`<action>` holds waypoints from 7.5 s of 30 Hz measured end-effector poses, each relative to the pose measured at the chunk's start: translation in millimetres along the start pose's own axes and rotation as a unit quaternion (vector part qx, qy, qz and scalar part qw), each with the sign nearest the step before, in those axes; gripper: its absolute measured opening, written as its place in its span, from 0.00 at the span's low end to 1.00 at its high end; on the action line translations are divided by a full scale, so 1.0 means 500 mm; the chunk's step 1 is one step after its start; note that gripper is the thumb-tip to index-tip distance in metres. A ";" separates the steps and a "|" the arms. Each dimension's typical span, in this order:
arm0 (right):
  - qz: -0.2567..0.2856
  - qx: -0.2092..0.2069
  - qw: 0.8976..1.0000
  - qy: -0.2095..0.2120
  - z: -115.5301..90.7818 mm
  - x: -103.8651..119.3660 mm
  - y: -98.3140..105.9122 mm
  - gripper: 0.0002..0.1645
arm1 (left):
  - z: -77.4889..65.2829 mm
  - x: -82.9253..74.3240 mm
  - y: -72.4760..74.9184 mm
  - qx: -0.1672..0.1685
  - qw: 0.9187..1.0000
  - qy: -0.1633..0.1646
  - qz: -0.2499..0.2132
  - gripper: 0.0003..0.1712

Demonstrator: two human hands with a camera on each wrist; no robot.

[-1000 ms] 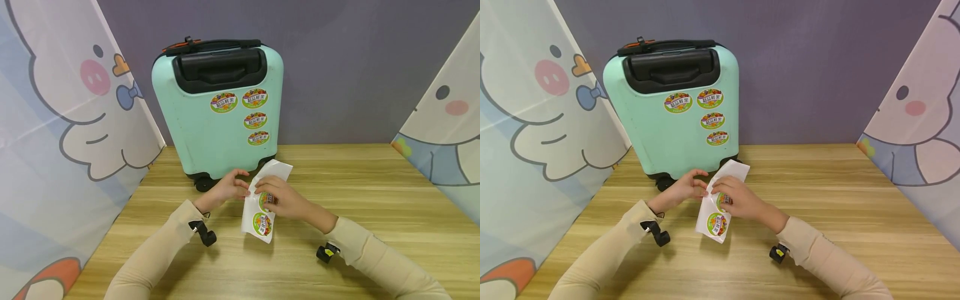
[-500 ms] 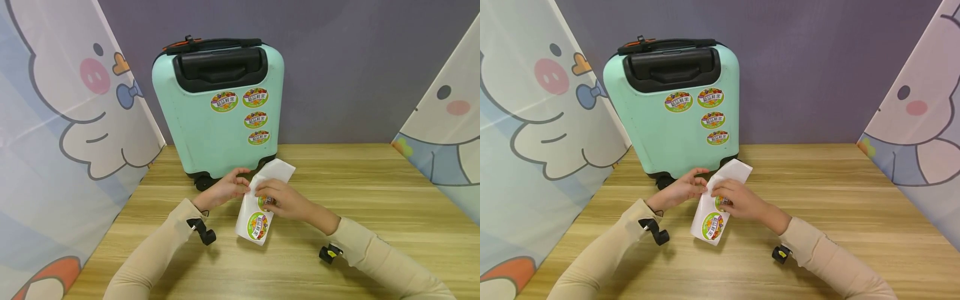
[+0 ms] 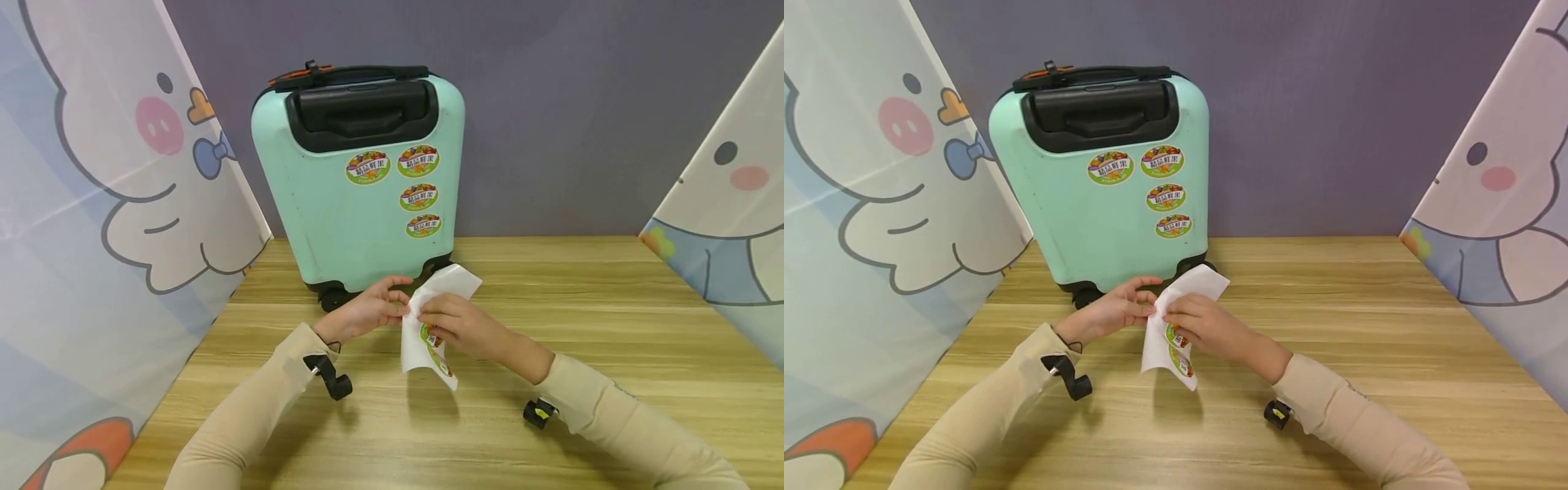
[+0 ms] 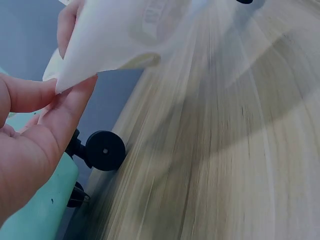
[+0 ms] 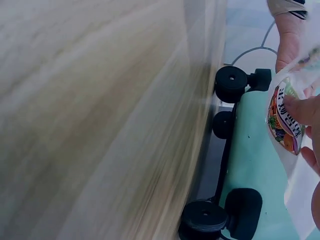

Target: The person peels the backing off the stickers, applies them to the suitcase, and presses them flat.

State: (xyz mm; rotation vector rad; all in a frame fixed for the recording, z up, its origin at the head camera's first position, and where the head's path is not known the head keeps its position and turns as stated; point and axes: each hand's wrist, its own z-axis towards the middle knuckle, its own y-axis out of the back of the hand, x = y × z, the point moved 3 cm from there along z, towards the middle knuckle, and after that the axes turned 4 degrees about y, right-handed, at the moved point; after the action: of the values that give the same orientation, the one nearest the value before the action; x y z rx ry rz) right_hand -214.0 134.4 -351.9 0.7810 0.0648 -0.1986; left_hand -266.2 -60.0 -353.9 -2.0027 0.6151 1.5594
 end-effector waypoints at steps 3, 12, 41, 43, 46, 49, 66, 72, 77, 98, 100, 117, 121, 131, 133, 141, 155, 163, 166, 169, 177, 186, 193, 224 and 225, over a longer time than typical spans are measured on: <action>-0.012 -0.010 1.000 0.014 0.001 0.001 0.000 0.11 | -0.001 -0.003 -0.004 0.004 1.000 0.001 0.001 0.37; -0.045 -0.020 0.997 0.055 0.011 0.001 -0.001 0.20 | -0.003 -0.002 -0.012 0.023 1.000 0.000 0.007 0.36; -0.046 0.103 0.994 0.012 0.007 -0.003 0.009 0.20 | -0.004 -0.011 -0.023 -0.106 0.967 -0.057 0.222 0.31; -0.044 0.115 0.992 0.007 0.006 -0.002 0.012 0.20 | -0.005 -0.011 -0.023 -0.120 0.962 -0.064 0.236 0.31; -0.038 0.126 0.991 0.005 0.006 0.001 0.017 0.21 | -0.005 -0.008 -0.019 -0.134 0.956 -0.072 0.249 0.30; -0.032 0.136 0.990 0.003 0.006 0.003 0.020 0.21 | -0.004 -0.006 -0.014 -0.139 0.952 -0.082 0.261 0.31; 0.046 0.168 0.983 -0.065 -0.011 -0.010 0.038 0.12 | -0.009 -0.003 0.012 -0.145 0.943 -0.121 0.274 0.30; 0.089 0.116 0.984 -0.105 -0.023 -0.023 0.048 0.15 | -0.006 0.004 0.014 -0.146 0.941 -0.121 0.281 0.32; 0.106 0.071 0.981 -0.144 -0.028 -0.031 0.050 0.18 | 0.001 0.020 0.016 -0.134 0.926 -0.128 0.329 0.30; 0.340 -0.074 0.770 -0.534 -0.051 -0.063 0.034 0.04 | 0.006 0.043 0.016 -0.127 0.907 -0.084 0.391 0.29; 0.367 -0.097 0.746 -0.547 -0.053 -0.064 0.030 0.04 | 0.007 0.044 0.017 -0.126 0.911 -0.079 0.385 0.29; 0.501 -0.246 0.592 -0.581 -0.064 -0.053 -0.005 0.17 | 0.008 0.039 0.017 -0.200 0.902 -0.157 0.348 0.19; 0.508 -0.272 0.574 -0.582 -0.061 -0.049 -0.011 0.18 | 0.007 0.030 0.007 -0.228 0.917 -0.182 0.272 0.16; 0.510 -0.335 0.528 -0.591 -0.052 -0.046 -0.030 0.19 | 0.007 0.020 -0.028 -0.221 0.951 -0.187 0.107 0.14; 0.516 -0.346 0.516 -0.590 -0.049 -0.046 -0.034 0.19 | 0.009 0.021 -0.031 -0.219 0.951 -0.192 0.102 0.14; 0.547 -0.364 0.484 -0.578 -0.032 -0.041 -0.056 0.20 | 0.010 0.022 -0.035 -0.238 0.940 -0.229 0.081 0.13; 0.574 -0.369 0.486 -0.546 -0.002 -0.037 -0.077 0.18 | 0.000 0.011 -0.023 -0.274 0.922 -0.273 0.015 0.11; 0.585 -0.382 0.475 -0.535 0.031 -0.040 -0.086 0.15 | -0.012 -0.012 -0.002 -0.291 0.916 -0.275 0.014 0.12; 0.588 -0.382 0.479 -0.528 0.043 -0.042 -0.090 0.15 | -0.019 -0.022 0.006 -0.292 0.916 -0.274 0.022 0.12; 0.592 -0.379 0.484 -0.521 0.053 -0.045 -0.094 0.15 | -0.026 -0.032 0.015 -0.290 0.916 -0.273 0.035 0.12; 0.597 -0.379 0.493 -0.507 0.073 -0.054 -0.097 0.12 | -0.037 -0.060 0.032 -0.291 0.905 -0.297 0.085 0.10; 0.602 -0.386 0.496 -0.492 0.101 -0.066 -0.098 0.10 | -0.047 -0.088 0.038 -0.310 0.895 -0.310 0.088 0.12; 0.605 -0.388 0.492 -0.491 0.129 -0.078 -0.095 0.06 | -0.053 -0.106 0.044 -0.331 0.884 -0.319 0.080 0.12; 0.586 -0.408 0.500 -0.490 0.200 -0.130 -0.099 0.05 | -0.065 -0.170 0.064 -0.363 0.849 -0.384 0.017 0.15; 0.587 -0.408 0.499 -0.490 0.201 -0.130 -0.099 0.05 | -0.066 -0.171 0.065 -0.360 0.849 -0.387 0.015 0.15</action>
State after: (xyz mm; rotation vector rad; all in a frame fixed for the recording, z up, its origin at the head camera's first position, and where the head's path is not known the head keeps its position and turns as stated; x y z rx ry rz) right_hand -289.4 39.3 -306.6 -0.4811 -1.3853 0.7121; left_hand -282.5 -102.9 -268.5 -1.5243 -0.3218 2.6478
